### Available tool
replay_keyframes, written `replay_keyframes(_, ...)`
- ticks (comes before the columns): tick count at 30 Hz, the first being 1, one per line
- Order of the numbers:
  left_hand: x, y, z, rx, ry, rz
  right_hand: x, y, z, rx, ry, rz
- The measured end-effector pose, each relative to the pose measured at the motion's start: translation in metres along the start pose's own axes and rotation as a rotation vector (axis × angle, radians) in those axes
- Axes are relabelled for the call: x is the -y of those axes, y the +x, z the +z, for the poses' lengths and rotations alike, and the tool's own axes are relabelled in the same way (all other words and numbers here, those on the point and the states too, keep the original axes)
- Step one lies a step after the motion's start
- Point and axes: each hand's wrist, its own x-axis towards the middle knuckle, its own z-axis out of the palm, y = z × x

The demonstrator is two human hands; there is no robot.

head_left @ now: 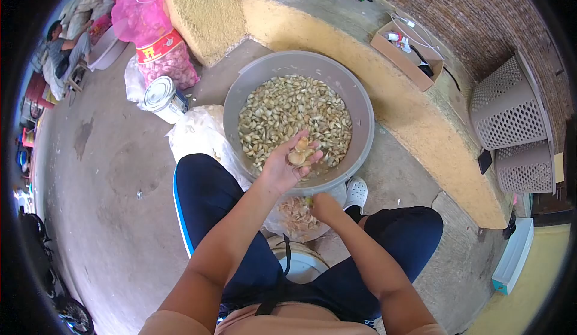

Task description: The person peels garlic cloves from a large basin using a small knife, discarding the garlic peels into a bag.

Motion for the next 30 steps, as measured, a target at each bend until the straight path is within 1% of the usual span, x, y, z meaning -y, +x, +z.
replay_keyframes(1,0.000,0.000,0.001,0.006,-0.004,0.003,0.004,0.001,-0.007,-0.037,0.041,0.031)
replay_keyframes(4,0.000,0.001,0.001,-0.003,0.017,0.015,0.000,0.009,-0.039,-0.277,0.202,0.065)
replay_keyframes(7,0.001,0.002,0.000,-0.035,0.072,0.036,0.011,0.000,-0.087,-0.439,0.813,0.113)
replay_keyframes(10,0.004,0.001,-0.001,-0.015,0.124,0.062,0.036,-0.020,-0.119,-0.242,1.008,0.189)
replay_keyframes(11,0.005,0.001,-0.001,0.001,0.139,0.070,0.037,-0.019,-0.117,-0.220,0.989,0.184)
replay_keyframes(13,0.011,0.003,0.002,-0.041,0.179,0.086,0.041,-0.018,-0.110,-0.178,0.951,0.174)
replay_keyframes(16,0.016,0.005,-0.001,-0.061,0.181,0.113,0.054,-0.021,-0.101,-0.631,0.768,-0.007)
replay_keyframes(19,0.017,0.003,0.004,-0.080,0.126,0.123,0.058,-0.025,-0.106,-0.855,0.240,-0.318)
replay_keyframes(22,0.018,-0.001,0.010,-0.101,0.094,0.118,0.058,-0.030,-0.103,-0.716,0.159,-0.232)
replay_keyframes(25,0.016,-0.003,0.012,-0.072,0.098,0.098,0.056,-0.032,-0.105,-0.663,0.077,-0.274)
replay_keyframes(28,0.019,-0.001,0.012,-0.071,0.065,0.102,0.052,-0.027,-0.102,-0.671,0.115,-0.266)
replay_keyframes(30,0.018,0.000,0.011,-0.088,0.051,0.117,0.050,-0.024,-0.103,-0.730,0.242,-0.262)
